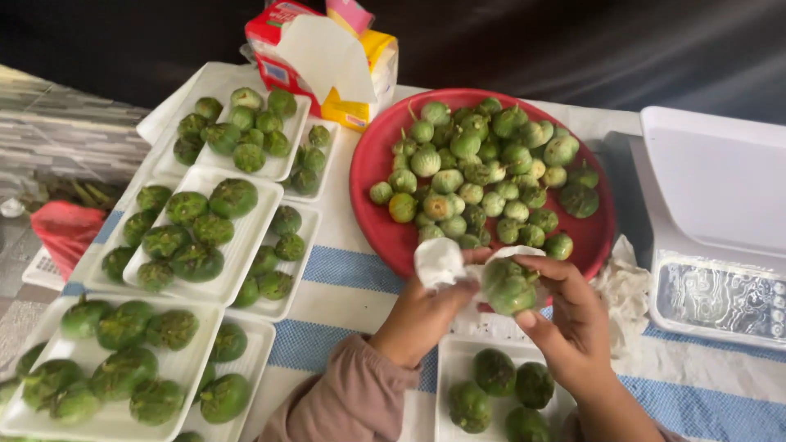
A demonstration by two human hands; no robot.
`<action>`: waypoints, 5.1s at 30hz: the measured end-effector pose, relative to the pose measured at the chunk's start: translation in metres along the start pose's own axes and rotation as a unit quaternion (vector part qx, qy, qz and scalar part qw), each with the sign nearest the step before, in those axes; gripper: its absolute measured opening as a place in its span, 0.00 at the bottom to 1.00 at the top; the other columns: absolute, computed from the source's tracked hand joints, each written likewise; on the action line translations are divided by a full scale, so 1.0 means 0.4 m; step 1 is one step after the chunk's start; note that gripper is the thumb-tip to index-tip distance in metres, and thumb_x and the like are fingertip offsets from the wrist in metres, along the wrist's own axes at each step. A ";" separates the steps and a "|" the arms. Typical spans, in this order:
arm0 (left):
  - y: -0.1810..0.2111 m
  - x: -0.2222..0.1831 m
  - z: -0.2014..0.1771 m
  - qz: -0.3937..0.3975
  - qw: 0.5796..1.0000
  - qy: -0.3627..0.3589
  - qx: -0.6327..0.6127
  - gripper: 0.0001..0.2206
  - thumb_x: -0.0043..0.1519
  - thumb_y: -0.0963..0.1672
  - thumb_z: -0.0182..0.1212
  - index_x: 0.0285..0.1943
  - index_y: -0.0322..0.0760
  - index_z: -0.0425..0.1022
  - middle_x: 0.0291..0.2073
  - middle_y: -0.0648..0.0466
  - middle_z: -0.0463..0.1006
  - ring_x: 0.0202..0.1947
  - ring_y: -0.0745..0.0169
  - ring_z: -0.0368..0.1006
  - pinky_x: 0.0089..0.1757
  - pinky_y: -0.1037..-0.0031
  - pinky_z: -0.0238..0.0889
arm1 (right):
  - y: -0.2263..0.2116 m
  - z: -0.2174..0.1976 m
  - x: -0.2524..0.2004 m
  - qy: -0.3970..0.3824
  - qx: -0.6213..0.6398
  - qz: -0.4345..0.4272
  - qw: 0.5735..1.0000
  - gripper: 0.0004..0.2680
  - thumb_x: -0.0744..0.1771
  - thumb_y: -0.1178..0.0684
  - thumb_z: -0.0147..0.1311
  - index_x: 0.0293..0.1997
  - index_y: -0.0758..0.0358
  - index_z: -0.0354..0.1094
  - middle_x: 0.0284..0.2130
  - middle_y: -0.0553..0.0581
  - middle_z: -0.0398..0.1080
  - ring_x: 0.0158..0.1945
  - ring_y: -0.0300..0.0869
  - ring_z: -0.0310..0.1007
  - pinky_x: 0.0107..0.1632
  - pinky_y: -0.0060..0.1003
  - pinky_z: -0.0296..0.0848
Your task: Cleaning, trimming, and weighing small green eggplants before placing them into trays.
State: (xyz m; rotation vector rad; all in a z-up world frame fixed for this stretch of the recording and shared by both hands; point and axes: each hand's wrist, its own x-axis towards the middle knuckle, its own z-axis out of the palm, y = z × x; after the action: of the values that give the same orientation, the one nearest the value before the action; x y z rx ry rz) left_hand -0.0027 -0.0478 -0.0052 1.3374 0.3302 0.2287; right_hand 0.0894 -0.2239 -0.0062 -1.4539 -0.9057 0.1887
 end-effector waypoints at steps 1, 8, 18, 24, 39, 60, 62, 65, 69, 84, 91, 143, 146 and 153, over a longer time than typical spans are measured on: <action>0.044 -0.010 0.004 -0.049 0.994 -0.071 -0.067 0.22 0.59 0.42 0.52 0.65 0.39 0.71 0.60 0.46 0.78 0.57 0.50 0.75 0.56 0.64 0.67 | 0.011 -0.005 0.014 0.008 -0.081 0.005 0.997 0.20 0.64 0.50 0.57 0.61 0.66 0.64 0.59 0.60 0.70 0.63 0.45 0.69 0.65 0.38 0.66; -0.103 0.023 -0.008 -0.167 0.864 -0.156 -0.448 0.24 0.64 0.48 0.54 0.67 0.34 0.70 0.58 0.44 0.77 0.58 0.50 0.73 0.59 0.61 0.63 | 0.006 -0.017 0.031 0.018 -0.281 -0.084 0.956 0.20 0.63 0.44 0.59 0.59 0.59 0.68 0.54 0.55 0.75 0.58 0.47 0.70 0.61 0.43 0.65; -0.039 -0.025 0.028 0.193 0.976 -0.077 0.072 0.23 0.73 0.48 0.34 0.74 0.30 0.54 0.73 0.40 0.59 0.76 0.48 0.51 0.72 0.63 0.40 | -0.002 0.014 0.048 -0.025 -0.401 -0.241 0.883 0.16 0.64 0.41 0.62 0.52 0.55 0.71 0.51 0.52 0.75 0.52 0.49 0.69 0.59 0.47 0.57; -0.056 -0.033 0.067 0.178 0.984 -0.012 -0.002 0.27 0.72 0.52 0.36 0.74 0.29 0.52 0.72 0.39 0.58 0.74 0.49 0.54 0.69 0.65 0.48 | 0.020 0.028 0.023 0.008 -0.450 -0.211 0.868 0.15 0.64 0.42 0.60 0.53 0.56 0.74 0.39 0.47 0.71 0.47 0.49 0.65 0.58 0.47 0.53; -0.018 -0.028 0.044 0.100 0.988 -0.009 -0.117 0.30 0.70 0.56 0.32 0.71 0.35 0.63 0.62 0.42 0.71 0.59 0.50 0.69 0.58 0.66 0.63 | 0.048 -0.017 -0.004 0.107 0.065 0.098 0.987 0.07 0.69 0.60 0.54 0.50 0.68 0.73 0.41 0.56 0.75 0.43 0.38 0.72 0.49 0.29 0.70; -0.082 -0.020 0.054 0.106 0.989 -0.073 -0.080 0.11 0.72 0.48 0.49 0.44 0.39 0.72 0.35 0.62 0.70 0.41 0.73 0.64 0.46 0.77 0.62 | 0.063 -0.036 0.006 0.029 0.029 0.025 0.999 0.08 0.66 0.60 0.58 0.49 0.64 0.76 0.42 0.57 0.73 0.47 0.40 0.70 0.52 0.29 0.68; -0.091 -0.023 0.052 0.102 0.988 -0.075 -0.090 0.12 0.72 0.47 0.50 0.51 0.35 0.74 0.40 0.59 0.75 0.46 0.73 0.69 0.51 0.77 0.67 | 0.067 -0.039 0.009 0.018 0.060 0.041 0.997 0.07 0.66 0.61 0.59 0.47 0.65 0.76 0.41 0.58 0.74 0.46 0.41 0.72 0.51 0.29 0.69; -0.092 -0.025 0.044 0.113 0.988 -0.096 -0.034 0.15 0.72 0.47 0.48 0.56 0.32 0.75 0.45 0.53 0.79 0.50 0.65 0.73 0.53 0.75 0.70 | 0.076 -0.040 0.010 0.054 0.119 0.053 0.990 0.03 0.66 0.62 0.58 0.41 0.66 0.76 0.37 0.58 0.73 0.42 0.41 0.71 0.46 0.31 0.68; -0.081 -0.024 0.039 0.114 0.987 -0.108 -0.011 0.14 0.72 0.48 0.49 0.54 0.34 0.74 0.40 0.56 0.74 0.43 0.69 0.67 0.47 0.76 0.62 | 0.061 -0.075 0.019 -0.017 0.036 0.035 0.999 0.06 0.66 0.59 0.58 0.45 0.66 0.77 0.37 0.56 0.73 0.41 0.40 0.71 0.46 0.30 0.68; -0.046 -0.019 0.043 0.099 0.978 -0.171 -0.068 0.27 0.70 0.47 0.50 0.79 0.39 0.52 0.61 0.53 0.59 0.50 0.68 0.61 0.50 0.77 0.60 | 0.075 -0.050 0.024 0.035 -0.024 0.102 0.994 0.06 0.69 0.60 0.54 0.48 0.62 0.76 0.38 0.53 0.75 0.42 0.37 0.71 0.46 0.29 0.67; -0.048 -0.001 0.024 -0.009 0.950 -0.173 -0.261 0.38 0.64 0.42 0.57 0.84 0.48 0.42 0.70 0.48 0.59 0.52 0.64 0.61 0.53 0.75 0.56 | 0.019 -0.046 0.014 0.109 -0.228 -0.165 0.953 0.15 0.71 0.47 0.45 0.55 0.73 0.67 0.48 0.65 0.66 0.56 0.52 0.65 0.64 0.45 0.64; -0.119 0.009 0.065 -0.004 0.959 0.099 -0.267 0.11 0.64 0.47 0.65 0.48 0.38 0.81 0.32 0.55 0.82 0.30 0.67 0.76 0.29 0.76 0.71 | 0.049 0.010 0.009 -0.007 -0.315 -0.087 0.945 0.23 0.60 0.47 0.69 0.57 0.65 0.65 0.49 0.60 0.69 0.54 0.51 0.68 0.57 0.42 0.65; -0.096 -0.003 0.065 0.100 0.979 0.134 -0.115 0.10 0.64 0.45 0.64 0.47 0.33 0.83 0.35 0.56 0.84 0.37 0.73 0.73 0.40 0.78 0.70 | 0.053 0.014 0.004 0.009 -0.340 -0.099 0.935 0.22 0.60 0.49 0.69 0.55 0.64 0.64 0.51 0.62 0.69 0.54 0.53 0.67 0.57 0.45 0.62; -0.080 -0.017 0.071 0.088 0.982 0.126 -0.113 0.12 0.65 0.46 0.62 0.49 0.34 0.83 0.31 0.60 0.79 0.33 0.74 0.67 0.36 0.78 0.63 | 0.054 0.022 0.001 0.020 -0.384 -0.162 0.909 0.22 0.63 0.49 0.69 0.58 0.68 0.66 0.50 0.63 0.72 0.48 0.53 0.66 0.51 0.45 0.64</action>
State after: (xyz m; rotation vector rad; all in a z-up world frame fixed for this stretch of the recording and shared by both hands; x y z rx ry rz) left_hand 0.0003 -0.0830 -0.0302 1.1134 0.3862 0.5697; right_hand 0.0930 -0.2134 -0.0267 -1.9748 -1.2472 -0.5032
